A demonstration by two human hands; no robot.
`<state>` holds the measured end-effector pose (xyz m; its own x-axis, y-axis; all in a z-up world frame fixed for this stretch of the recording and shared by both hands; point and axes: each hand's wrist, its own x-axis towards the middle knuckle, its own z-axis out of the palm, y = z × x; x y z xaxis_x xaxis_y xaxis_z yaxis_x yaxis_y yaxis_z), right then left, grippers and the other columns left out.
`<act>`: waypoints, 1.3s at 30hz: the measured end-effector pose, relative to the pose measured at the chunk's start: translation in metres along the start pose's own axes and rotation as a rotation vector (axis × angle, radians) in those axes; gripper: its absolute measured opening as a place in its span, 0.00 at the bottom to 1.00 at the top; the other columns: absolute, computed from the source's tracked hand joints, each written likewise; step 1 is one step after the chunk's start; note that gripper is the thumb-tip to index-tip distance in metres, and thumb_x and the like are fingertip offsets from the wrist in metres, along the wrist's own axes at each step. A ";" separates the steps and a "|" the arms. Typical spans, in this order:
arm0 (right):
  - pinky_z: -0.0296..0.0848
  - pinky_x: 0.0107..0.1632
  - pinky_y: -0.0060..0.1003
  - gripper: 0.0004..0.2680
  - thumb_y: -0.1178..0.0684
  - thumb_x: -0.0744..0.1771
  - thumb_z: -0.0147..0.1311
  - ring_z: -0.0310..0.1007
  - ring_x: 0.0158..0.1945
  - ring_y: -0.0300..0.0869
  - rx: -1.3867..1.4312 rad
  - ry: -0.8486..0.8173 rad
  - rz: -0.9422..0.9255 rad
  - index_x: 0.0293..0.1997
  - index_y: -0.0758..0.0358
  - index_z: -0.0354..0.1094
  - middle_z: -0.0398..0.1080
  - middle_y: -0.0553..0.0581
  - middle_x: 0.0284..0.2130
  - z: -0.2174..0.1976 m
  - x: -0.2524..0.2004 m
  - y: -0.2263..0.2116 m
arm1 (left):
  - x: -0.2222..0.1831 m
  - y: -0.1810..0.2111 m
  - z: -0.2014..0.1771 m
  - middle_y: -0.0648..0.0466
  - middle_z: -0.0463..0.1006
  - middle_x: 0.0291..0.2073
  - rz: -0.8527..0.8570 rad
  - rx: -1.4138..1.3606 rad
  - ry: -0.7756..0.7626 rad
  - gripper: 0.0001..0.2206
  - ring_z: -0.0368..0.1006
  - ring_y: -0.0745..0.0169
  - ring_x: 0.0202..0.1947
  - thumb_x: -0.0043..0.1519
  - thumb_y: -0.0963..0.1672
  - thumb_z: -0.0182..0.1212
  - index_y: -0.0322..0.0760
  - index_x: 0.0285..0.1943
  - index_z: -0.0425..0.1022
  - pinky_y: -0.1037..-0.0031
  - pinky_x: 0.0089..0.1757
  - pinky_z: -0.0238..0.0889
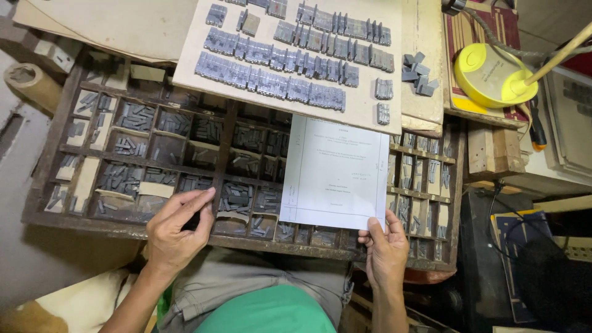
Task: Manually picking metal type characters from a case and arranging them on a layout board for printing.
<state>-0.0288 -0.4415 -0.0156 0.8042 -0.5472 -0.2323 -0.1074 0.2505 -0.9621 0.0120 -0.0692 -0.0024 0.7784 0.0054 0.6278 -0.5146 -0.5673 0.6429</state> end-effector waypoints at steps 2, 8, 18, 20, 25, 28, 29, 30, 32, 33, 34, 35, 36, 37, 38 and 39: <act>0.75 0.31 0.26 0.22 0.58 0.66 0.58 0.71 0.28 0.37 -0.031 0.006 0.001 0.68 0.69 0.58 0.74 0.59 0.42 0.004 -0.002 -0.004 | 0.002 0.002 -0.002 0.44 0.83 0.46 -0.014 -0.021 -0.026 0.15 0.80 0.60 0.40 0.60 0.34 0.64 0.31 0.57 0.80 0.78 0.44 0.78; 0.79 0.30 0.30 0.21 0.59 0.65 0.59 0.74 0.26 0.39 -0.069 -0.022 -0.114 0.67 0.69 0.62 0.75 0.62 0.49 0.032 0.010 0.020 | 0.011 0.025 -0.006 0.47 0.81 0.49 -0.214 -0.109 -0.014 0.14 0.79 0.63 0.44 0.61 0.36 0.65 0.32 0.55 0.82 0.75 0.53 0.71; 0.84 0.40 0.33 0.22 0.54 0.66 0.56 0.79 0.38 0.45 -0.306 -0.115 -0.150 0.69 0.68 0.58 0.66 0.65 0.61 0.069 -0.026 -0.045 | 0.007 0.071 0.048 0.52 0.87 0.45 -0.252 -0.287 -0.170 0.13 0.82 0.68 0.41 0.59 0.40 0.67 0.40 0.53 0.84 0.79 0.50 0.72; 0.81 0.34 0.30 0.21 0.50 0.67 0.54 0.72 0.40 0.41 -0.706 0.015 -0.277 0.69 0.59 0.61 0.64 0.58 0.52 0.064 -0.045 -0.069 | 0.003 0.074 0.058 0.59 0.87 0.40 -0.116 -0.315 -0.205 0.19 0.83 0.71 0.37 0.59 0.41 0.68 0.43 0.61 0.79 0.76 0.46 0.74; 0.76 0.27 0.27 0.11 0.56 0.68 0.53 0.71 0.31 0.38 -0.663 -0.380 -0.440 0.56 0.64 0.72 0.72 0.55 0.34 0.036 -0.068 -0.043 | -0.006 0.085 0.064 0.47 0.85 0.47 -0.007 -0.382 -0.348 0.26 0.83 0.60 0.41 0.61 0.36 0.66 0.35 0.70 0.67 0.75 0.46 0.82; 0.79 0.40 0.30 0.10 0.56 0.68 0.55 0.77 0.39 0.41 -0.620 -0.509 -0.596 0.52 0.65 0.74 0.77 0.58 0.39 0.050 -0.084 -0.051 | -0.002 0.095 0.062 0.44 0.84 0.49 0.068 -0.364 -0.344 0.26 0.83 0.57 0.43 0.61 0.36 0.65 0.32 0.70 0.66 0.73 0.47 0.81; 0.79 0.47 0.33 0.10 0.55 0.68 0.56 0.79 0.44 0.42 -0.620 -0.506 -0.639 0.52 0.65 0.75 0.78 0.58 0.42 0.056 -0.088 -0.054 | 0.000 0.098 0.059 0.43 0.83 0.51 0.075 -0.361 -0.338 0.25 0.83 0.55 0.48 0.61 0.36 0.65 0.30 0.69 0.67 0.69 0.52 0.79; 0.79 0.47 0.33 0.10 0.55 0.68 0.56 0.79 0.44 0.42 -0.617 -0.513 -0.639 0.52 0.65 0.75 0.78 0.58 0.42 0.059 -0.088 -0.054 | 0.000 0.099 0.059 0.43 0.83 0.51 0.071 -0.355 -0.335 0.25 0.83 0.55 0.48 0.61 0.36 0.65 0.30 0.69 0.67 0.69 0.52 0.79; 0.80 0.45 0.31 0.08 0.55 0.68 0.55 0.81 0.42 0.40 -0.600 -0.545 -0.677 0.50 0.64 0.76 0.79 0.57 0.41 0.066 -0.087 -0.055 | -0.001 0.101 0.058 0.44 0.84 0.49 0.081 -0.365 -0.344 0.24 0.82 0.53 0.45 0.62 0.37 0.65 0.30 0.69 0.67 0.68 0.49 0.80; 0.80 0.45 0.31 0.08 0.55 0.68 0.55 0.81 0.42 0.40 -0.599 -0.550 -0.676 0.50 0.64 0.76 0.79 0.57 0.41 0.066 -0.087 -0.053 | 0.000 0.101 0.057 0.44 0.84 0.49 0.077 -0.361 -0.342 0.24 0.82 0.53 0.45 0.62 0.37 0.65 0.30 0.69 0.67 0.68 0.49 0.80; 0.80 0.41 0.30 0.07 0.57 0.68 0.55 0.79 0.37 0.39 -0.567 -0.555 -0.661 0.49 0.64 0.76 0.79 0.57 0.39 0.065 -0.086 -0.050 | 0.000 0.102 0.056 0.44 0.84 0.50 0.037 -0.410 -0.348 0.24 0.83 0.54 0.46 0.62 0.36 0.65 0.30 0.69 0.67 0.69 0.51 0.79; 0.81 0.36 0.29 0.06 0.58 0.68 0.54 0.77 0.32 0.38 -0.536 -0.560 -0.646 0.47 0.64 0.76 0.79 0.57 0.38 0.065 -0.085 -0.048 | 0.001 0.103 0.056 0.43 0.84 0.50 -0.004 -0.459 -0.353 0.24 0.84 0.54 0.48 0.61 0.36 0.65 0.31 0.68 0.68 0.69 0.53 0.79; 0.81 0.36 0.29 0.06 0.58 0.68 0.54 0.77 0.32 0.38 -0.537 -0.562 -0.645 0.47 0.64 0.76 0.79 0.57 0.38 0.063 -0.085 -0.045 | 0.003 0.104 0.053 0.43 0.84 0.50 -0.006 -0.459 -0.352 0.24 0.84 0.54 0.48 0.61 0.36 0.65 0.31 0.68 0.68 0.69 0.53 0.79; 0.78 0.35 0.29 0.07 0.57 0.68 0.54 0.74 0.31 0.37 -0.474 -0.541 -0.567 0.48 0.66 0.76 0.77 0.56 0.36 0.061 -0.085 -0.042 | 0.005 0.104 0.051 0.40 0.79 0.55 -0.037 -0.496 -0.380 0.26 0.83 0.52 0.50 0.60 0.36 0.65 0.31 0.69 0.66 0.69 0.54 0.79; 0.76 0.35 0.28 0.07 0.56 0.69 0.55 0.72 0.29 0.37 -0.412 -0.513 -0.490 0.48 0.67 0.76 0.76 0.55 0.34 0.058 -0.084 -0.039 | 0.007 0.105 0.049 0.36 0.75 0.60 -0.064 -0.538 -0.411 0.27 0.83 0.49 0.51 0.60 0.35 0.65 0.32 0.71 0.64 0.69 0.54 0.79; 0.76 0.35 0.28 0.07 0.56 0.69 0.55 0.72 0.29 0.37 -0.415 -0.509 -0.490 0.48 0.67 0.76 0.76 0.55 0.34 0.057 -0.084 -0.037 | 0.006 0.104 0.050 0.36 0.75 0.60 -0.063 -0.543 -0.413 0.27 0.83 0.49 0.51 0.60 0.35 0.65 0.32 0.71 0.64 0.69 0.54 0.79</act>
<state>-0.0591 -0.3597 0.0479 0.9722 -0.0634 0.2255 0.1978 -0.2939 -0.9351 -0.0190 -0.1686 0.0461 0.8305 -0.3507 0.4328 -0.4877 -0.0823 0.8691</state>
